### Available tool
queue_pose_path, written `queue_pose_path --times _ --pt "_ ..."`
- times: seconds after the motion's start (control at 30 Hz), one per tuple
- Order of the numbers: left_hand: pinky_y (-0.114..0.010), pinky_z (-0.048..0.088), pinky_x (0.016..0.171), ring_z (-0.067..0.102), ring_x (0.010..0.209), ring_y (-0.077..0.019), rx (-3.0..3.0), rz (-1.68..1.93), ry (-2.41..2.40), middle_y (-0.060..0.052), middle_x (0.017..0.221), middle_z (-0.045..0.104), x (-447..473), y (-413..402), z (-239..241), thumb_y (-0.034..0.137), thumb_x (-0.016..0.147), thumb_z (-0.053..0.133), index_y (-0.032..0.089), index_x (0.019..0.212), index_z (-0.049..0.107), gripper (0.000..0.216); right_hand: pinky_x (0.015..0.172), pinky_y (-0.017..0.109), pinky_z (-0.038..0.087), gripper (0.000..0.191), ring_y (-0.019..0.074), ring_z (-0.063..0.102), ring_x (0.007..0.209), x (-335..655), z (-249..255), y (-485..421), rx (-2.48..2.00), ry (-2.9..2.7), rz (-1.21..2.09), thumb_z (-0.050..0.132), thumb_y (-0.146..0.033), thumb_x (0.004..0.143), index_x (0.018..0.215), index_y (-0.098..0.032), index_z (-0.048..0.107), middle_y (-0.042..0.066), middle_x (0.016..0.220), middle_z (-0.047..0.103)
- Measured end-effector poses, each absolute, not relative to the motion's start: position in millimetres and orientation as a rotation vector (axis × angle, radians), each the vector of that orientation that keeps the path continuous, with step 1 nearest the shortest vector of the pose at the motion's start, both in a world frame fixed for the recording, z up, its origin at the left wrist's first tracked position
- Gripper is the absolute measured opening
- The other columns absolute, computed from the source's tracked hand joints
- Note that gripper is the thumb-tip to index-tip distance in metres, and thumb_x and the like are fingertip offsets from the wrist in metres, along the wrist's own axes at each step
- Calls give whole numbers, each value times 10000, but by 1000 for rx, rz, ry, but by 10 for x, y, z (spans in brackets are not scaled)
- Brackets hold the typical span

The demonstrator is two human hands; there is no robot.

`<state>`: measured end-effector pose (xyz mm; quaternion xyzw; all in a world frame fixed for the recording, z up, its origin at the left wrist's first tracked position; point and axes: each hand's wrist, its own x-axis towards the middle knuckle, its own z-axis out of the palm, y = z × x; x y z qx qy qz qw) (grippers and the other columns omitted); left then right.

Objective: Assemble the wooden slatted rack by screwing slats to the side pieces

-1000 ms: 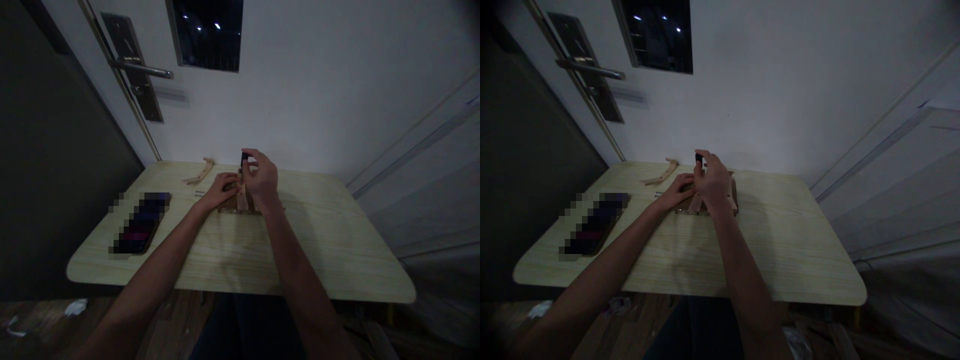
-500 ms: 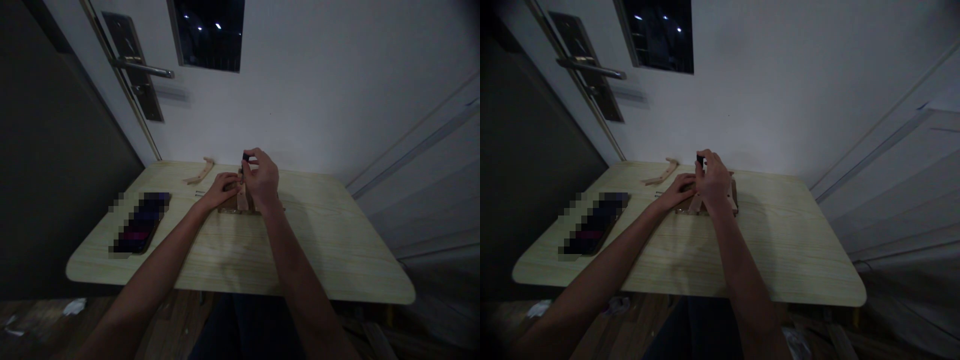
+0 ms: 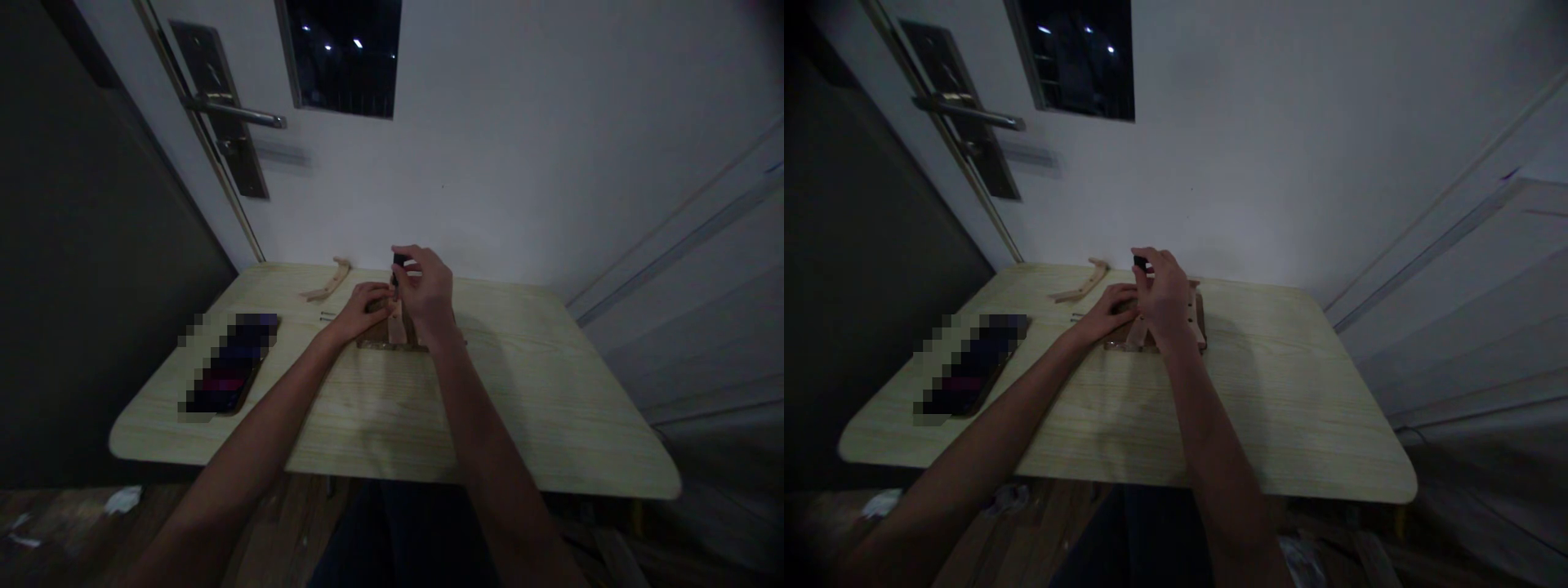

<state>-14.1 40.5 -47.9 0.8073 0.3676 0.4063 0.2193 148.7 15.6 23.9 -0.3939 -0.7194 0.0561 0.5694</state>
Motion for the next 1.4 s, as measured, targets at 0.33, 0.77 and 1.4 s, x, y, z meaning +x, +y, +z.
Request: queue_pose_path --times 0.33,0.77,1.4 --pt "-500 354 1132 536 1234 -272 2209 1132 1007 -86 1290 640 -141 397 -469 393 853 667 240 1103 708 296 706 308 586 277 153 648 767 1478 205 166 -1024 -1693 107 492 -189 903 1163 -246 570 34 958 657" --pt "-496 349 1127 542 1227 -275 2253 1090 1048 -92 1287 642 -128 397 -449 374 852 655 215 1096 712 296 633 294 536 181 131 586 674 1475 257 99 -1097 -1666 35 527 -186 881 1053 -233 561 15 905 620" --pt "-498 357 1129 537 1235 -273 2219 1124 1008 -93 1281 645 -125 376 -439 411 854 659 235 1093 713 302 655 286 572 163 130 645 705 1458 285 79 -986 -1647 169 518 -171 867 1015 -235 540 7 909 651"
